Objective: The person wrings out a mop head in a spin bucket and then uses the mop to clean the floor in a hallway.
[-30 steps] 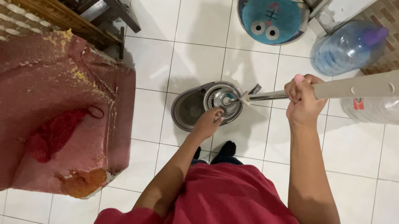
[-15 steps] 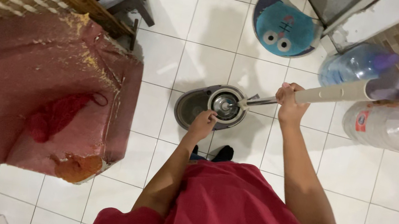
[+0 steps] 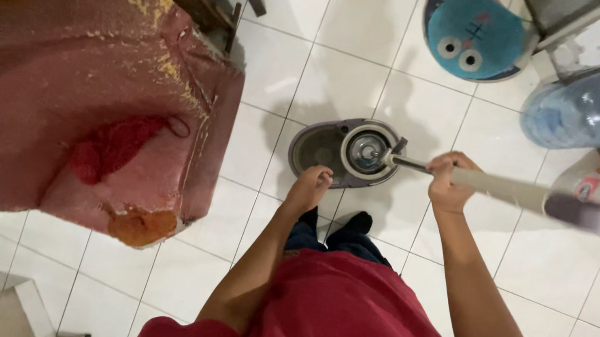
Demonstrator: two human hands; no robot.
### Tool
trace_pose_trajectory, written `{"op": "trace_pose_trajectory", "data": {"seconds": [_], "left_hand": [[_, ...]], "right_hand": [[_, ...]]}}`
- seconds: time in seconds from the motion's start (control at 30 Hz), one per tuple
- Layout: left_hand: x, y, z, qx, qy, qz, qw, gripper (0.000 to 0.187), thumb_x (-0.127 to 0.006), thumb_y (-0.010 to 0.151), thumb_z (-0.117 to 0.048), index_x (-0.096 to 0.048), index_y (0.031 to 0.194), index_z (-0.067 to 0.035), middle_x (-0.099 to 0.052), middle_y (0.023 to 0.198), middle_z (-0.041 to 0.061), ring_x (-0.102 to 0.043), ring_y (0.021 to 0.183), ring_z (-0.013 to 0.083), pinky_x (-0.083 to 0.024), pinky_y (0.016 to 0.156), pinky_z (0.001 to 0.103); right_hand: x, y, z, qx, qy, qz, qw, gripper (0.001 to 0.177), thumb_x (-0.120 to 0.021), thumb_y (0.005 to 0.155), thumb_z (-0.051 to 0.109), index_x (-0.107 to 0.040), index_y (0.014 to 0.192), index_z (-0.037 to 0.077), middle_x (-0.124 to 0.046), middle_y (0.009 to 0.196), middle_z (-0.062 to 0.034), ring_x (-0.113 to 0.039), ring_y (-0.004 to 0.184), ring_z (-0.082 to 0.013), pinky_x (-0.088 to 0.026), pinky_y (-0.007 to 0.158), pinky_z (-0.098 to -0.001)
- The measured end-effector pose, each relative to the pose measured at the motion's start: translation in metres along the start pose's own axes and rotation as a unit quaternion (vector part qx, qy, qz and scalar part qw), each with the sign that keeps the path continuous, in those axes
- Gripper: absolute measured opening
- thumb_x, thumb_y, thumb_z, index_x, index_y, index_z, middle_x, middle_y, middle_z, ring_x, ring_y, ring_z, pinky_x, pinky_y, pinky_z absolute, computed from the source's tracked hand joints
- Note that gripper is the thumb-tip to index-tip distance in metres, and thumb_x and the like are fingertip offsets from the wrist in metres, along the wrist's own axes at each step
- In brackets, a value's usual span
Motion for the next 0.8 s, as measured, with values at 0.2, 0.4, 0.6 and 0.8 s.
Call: {"op": "trace_pose_trajectory", "data": {"seconds": [0.2, 0.4, 0.6, 0.8], "left_hand": [[0.027, -0.018, 0.012, 0.039, -0.004, -0.007, 0.999, 0.024, -0.065, 0.097, -0.017, -0.069, 0.118, -0.006, -0.069, 0.11, 0.01, -0.067, 0.096, 0.021, -0.055, 0.086, 0.034], [0.035, -0.039, 0.022, 0.122, 0.0, 0.006, 0.993, 0.027, -0.064, 0.096, -0.021, -0.067, 0.12, -0.007, -0.068, 0.11, 0.01, -0.068, 0.089, 0.0227, -0.056, 0.081, 0.036], [0.044, -0.057, 0.034, 0.101, 0.058, 0.022, 0.993, 0.03, -0.063, 0.1, -0.027, -0.067, 0.119, -0.005, -0.069, 0.112, 0.013, -0.069, 0.1, 0.0258, -0.056, 0.087, 0.037], [0.054, -0.053, 0.033, 0.1, 0.013, 0.029, 0.994, 0.032, -0.059, 0.104, -0.031, -0.064, 0.123, -0.006, -0.068, 0.116, 0.013, -0.07, 0.098, 0.0268, -0.056, 0.087, 0.037]], "right_hand": [[-0.019, -0.042, -0.022, 0.045, -0.087, 0.034, 0.995, 0.022, -0.045, 0.085, -0.006, -0.054, 0.066, 0.0, -0.067, 0.07, -0.0155, -0.064, 0.061, -0.0194, -0.052, 0.06, -0.0293], [-0.045, -0.079, -0.095, -0.004, -0.12, 0.058, 0.991, 0.018, -0.05, 0.093, -0.006, -0.063, 0.08, -0.002, -0.074, 0.086, -0.0135, -0.069, 0.074, -0.0193, -0.057, 0.071, -0.0308], [-0.076, -0.112, -0.148, -0.163, -0.06, 0.071, 0.982, 0.001, -0.068, 0.095, -0.001, -0.069, 0.095, -0.001, -0.075, 0.109, -0.014, -0.067, 0.093, -0.0163, -0.053, 0.086, -0.032], [-0.023, -0.017, -0.044, -0.15, 0.067, -0.07, 0.984, 0.021, -0.071, 0.108, 0.009, -0.055, 0.095, 0.003, -0.065, 0.086, -0.0084, -0.066, 0.083, -0.0159, -0.058, 0.088, -0.0366]]}}
Point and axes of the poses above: each hand's wrist, its own y-axis towards the middle knuckle, its own x-axis out of the back of the hand, z = x × y, the point moved 9 cm from there along y, towards the middle knuckle
